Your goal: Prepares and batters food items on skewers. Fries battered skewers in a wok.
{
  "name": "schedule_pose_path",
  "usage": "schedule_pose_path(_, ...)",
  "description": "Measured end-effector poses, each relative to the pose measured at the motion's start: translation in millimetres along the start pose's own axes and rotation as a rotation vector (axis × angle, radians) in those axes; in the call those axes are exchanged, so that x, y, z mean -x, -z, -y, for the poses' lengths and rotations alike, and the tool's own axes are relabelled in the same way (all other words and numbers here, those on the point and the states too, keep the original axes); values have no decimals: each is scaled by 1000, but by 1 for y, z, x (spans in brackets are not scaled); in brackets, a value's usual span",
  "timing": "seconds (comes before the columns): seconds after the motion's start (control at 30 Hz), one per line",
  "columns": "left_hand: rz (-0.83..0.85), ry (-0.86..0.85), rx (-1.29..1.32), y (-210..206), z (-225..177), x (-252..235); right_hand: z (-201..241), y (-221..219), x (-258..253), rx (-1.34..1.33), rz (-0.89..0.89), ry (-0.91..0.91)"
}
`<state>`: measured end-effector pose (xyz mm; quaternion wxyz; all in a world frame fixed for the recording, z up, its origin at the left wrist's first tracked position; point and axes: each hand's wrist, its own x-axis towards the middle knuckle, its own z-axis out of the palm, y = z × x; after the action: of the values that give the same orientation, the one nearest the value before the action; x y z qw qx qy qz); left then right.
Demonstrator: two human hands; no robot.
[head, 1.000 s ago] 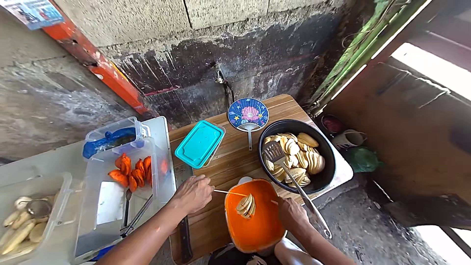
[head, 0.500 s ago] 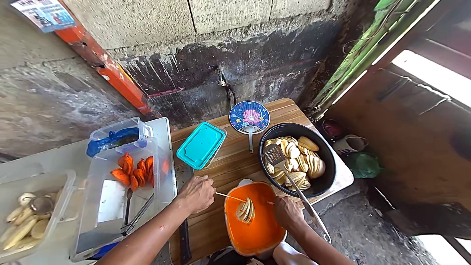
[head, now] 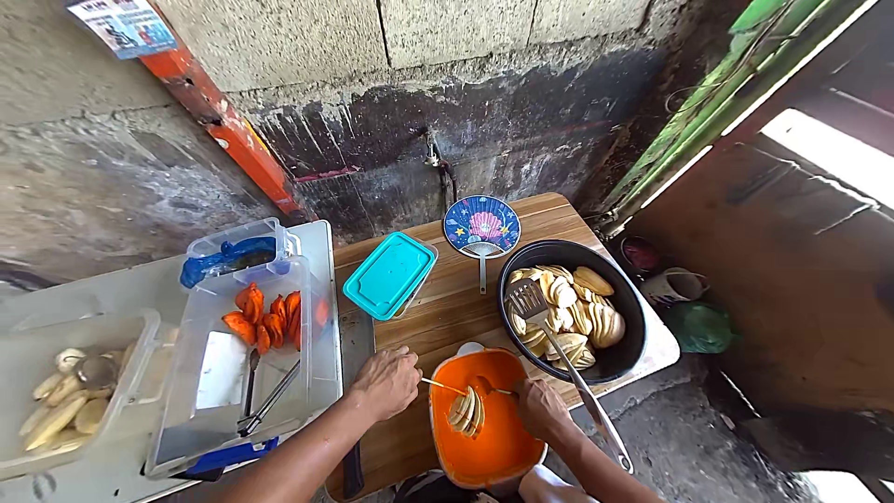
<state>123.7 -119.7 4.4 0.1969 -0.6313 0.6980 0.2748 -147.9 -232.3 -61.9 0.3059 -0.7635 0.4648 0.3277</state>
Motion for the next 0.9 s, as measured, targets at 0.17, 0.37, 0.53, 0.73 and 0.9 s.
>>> schedule_pose_path(0.17, -26, 76, 95, -28, -20, -2, 11, 4, 7, 50, -36, 62)
schedule_pose_path(0.37, 24, 238, 145, -27, -33, 4, 19, 15, 33, 189, -164, -139)
schedule_pose_path(0.53, 90, 399, 203, -13, -42, 11, 12, 14, 34, 174, -120, -254)
schedule_pose_path(0.73, 88, 432, 209, -12, -45, 13, 13, 24, 42, 57, -103, -43)
schedule_pose_path(0.9, 74, 438, 205, -14, -45, 14, 16, 25, 35, 152, -85, -216)
